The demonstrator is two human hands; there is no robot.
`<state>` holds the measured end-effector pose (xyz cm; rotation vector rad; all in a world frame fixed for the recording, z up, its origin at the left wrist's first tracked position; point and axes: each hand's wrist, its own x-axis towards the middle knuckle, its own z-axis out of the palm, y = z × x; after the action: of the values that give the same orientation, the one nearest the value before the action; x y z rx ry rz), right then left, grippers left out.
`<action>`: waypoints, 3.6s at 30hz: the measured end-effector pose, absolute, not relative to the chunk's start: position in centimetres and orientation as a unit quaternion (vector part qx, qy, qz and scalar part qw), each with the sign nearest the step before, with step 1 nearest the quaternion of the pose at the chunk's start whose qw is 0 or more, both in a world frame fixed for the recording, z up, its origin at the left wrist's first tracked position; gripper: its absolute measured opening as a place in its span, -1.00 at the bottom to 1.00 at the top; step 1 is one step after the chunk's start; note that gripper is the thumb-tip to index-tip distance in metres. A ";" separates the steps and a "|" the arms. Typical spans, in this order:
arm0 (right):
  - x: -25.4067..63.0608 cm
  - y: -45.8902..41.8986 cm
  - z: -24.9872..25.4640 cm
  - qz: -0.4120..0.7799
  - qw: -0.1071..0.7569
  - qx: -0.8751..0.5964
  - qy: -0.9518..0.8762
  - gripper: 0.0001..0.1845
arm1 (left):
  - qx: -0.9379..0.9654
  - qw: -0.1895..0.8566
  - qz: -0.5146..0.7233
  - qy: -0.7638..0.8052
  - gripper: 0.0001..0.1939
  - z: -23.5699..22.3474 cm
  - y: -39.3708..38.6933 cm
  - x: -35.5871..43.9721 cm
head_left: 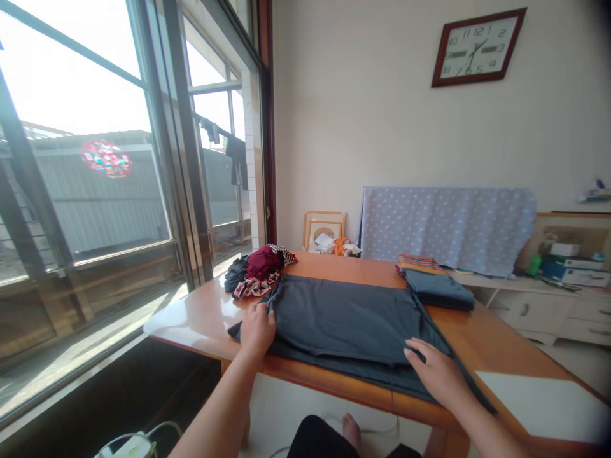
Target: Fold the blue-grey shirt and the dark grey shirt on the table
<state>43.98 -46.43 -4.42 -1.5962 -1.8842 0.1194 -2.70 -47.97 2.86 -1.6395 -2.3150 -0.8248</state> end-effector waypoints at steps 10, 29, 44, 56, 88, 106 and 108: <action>44.1 -46.1 -4.7 0.044 0.338 -0.613 -0.713 -0.58 | -0.476 0.051 -0.244 -0.844 -0.68 3.2 -47.3 -3.8; 43.6 -48.8 -1.6 0.048 0.334 -0.573 -0.747 -0.51 | -0.747 0.020 -0.239 -0.621 -0.65 4.1 -49.7 1.1; 41.6 -49.7 1.3 -0.042 0.292 -0.579 -0.760 -0.74 | -0.766 0.034 -0.223 -0.602 -0.77 4.4 -49.9 3.2; 41.9 -52.3 1.3 -0.067 0.328 -0.556 -0.761 -0.71 | -0.763 0.012 -0.307 -0.569 -0.79 4.8 -50.7 1.8; 37.8 -54.0 2.4 0.060 0.282 -0.497 -0.818 -0.78 | -0.800 -0.108 -0.259 -0.530 -0.51 4.7 -51.9 5.0; 35.2 -48.3 1.4 0.158 0.256 -0.550 -0.779 -0.75 | -0.508 0.037 -0.400 -0.762 -0.69 3.1 -48.4 -3.8; 35.0 -47.5 0.5 0.159 0.226 -0.575 -0.770 -0.78 | -0.463 0.023 -0.328 -0.823 -0.66 3.3 -48.2 -6.0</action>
<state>35.04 -47.54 0.45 -1.5865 -2.1229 0.4378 -6.01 -48.19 3.35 -1.4329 -2.5493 -1.0158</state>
